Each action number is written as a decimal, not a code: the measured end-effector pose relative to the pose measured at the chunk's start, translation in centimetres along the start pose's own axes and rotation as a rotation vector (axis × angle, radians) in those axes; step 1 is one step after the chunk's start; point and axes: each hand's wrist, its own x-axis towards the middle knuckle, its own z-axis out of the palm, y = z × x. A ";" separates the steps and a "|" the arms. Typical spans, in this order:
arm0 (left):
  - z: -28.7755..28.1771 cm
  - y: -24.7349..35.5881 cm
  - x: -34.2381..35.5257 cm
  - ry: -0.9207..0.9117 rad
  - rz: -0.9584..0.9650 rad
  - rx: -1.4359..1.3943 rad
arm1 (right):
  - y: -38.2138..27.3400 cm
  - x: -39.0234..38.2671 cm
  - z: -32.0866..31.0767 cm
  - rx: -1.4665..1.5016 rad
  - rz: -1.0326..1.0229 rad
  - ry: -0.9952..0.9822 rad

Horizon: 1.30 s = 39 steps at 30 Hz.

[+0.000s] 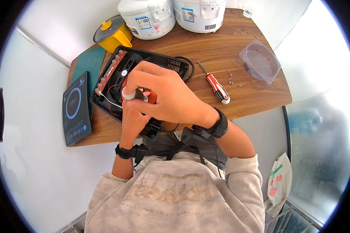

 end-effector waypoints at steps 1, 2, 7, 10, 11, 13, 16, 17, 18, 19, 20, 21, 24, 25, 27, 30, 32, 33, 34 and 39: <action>-0.1 0.3 0.0 0.013 -0.003 0.005 | 0.1 0.0 0.0 -0.003 -0.016 0.014; -0.2 0.5 0.1 0.025 -0.006 0.010 | 0.2 0.1 0.0 -0.007 -0.032 0.029; -0.2 0.6 -0.1 0.050 0.002 -0.042 | 0.0 0.3 0.3 -0.014 -0.056 0.073; 0.0 0.2 -0.3 0.002 -0.034 -0.038 | -0.1 0.3 0.4 -0.043 -0.031 0.073; 0.0 0.2 -0.4 -0.028 -0.058 -0.026 | -0.1 0.3 0.4 -0.056 -0.024 0.075; -0.3 0.7 -0.1 0.002 -0.030 -0.023 | -0.3 0.4 0.2 -0.061 0.009 0.027; -0.8 1.5 0.5 0.011 -0.037 -0.047 | 0.1 0.2 0.4 -0.052 -0.020 0.016; -0.8 1.6 0.6 0.008 -0.047 -0.060 | 0.3 0.2 0.6 -0.046 -0.042 0.023; -0.7 1.2 0.3 0.003 -0.029 -0.053 | 0.3 0.4 0.9 -0.070 -0.097 0.055; -0.5 0.6 -0.1 -0.002 -0.011 -0.045 | 0.2 0.5 1.2 -0.094 -0.151 0.087; -0.3 0.4 -0.3 -0.009 -0.011 -0.033 | 0.2 0.5 1.4 -0.117 -0.205 0.120; -0.1 0.2 -0.5 -0.016 -0.011 -0.024 | 0.1 0.4 1.3 -0.100 -0.146 0.091; 0.2 0.0 -0.4 -0.058 -0.055 -0.010 | -0.2 0.1 0.7 -0.077 -0.019 0.016; 0.3 -0.2 -0.2 -0.081 -0.065 -0.024 | -0.3 0.2 0.5 -0.088 -0.010 -0.001; 0.0 0.3 0.1 -0.053 -0.068 -0.048 | -0.2 0.3 0.4 -0.131 -0.039 -0.004; -0.7 1.5 0.4 0.081 0.012 -0.023 | -0.1 0.4 0.9 -0.189 -0.114 0.057; -0.5 0.8 0.2 0.140 0.142 0.067 | -0.3 0.4 1.6 -0.175 -0.114 0.126; -0.5 0.8 0.2 0.090 0.093 0.033 | -0.3 0.2 1.6 -0.175 -0.085 0.114; -0.5 0.8 0.2 0.040 0.044 0.000 | -0.3 0.1 1.5 -0.174 -0.057 0.101; -0.4 0.9 0.3 -0.033 -0.087 -0.069 | -0.2 0.1 0.7 -0.215 -0.055 0.021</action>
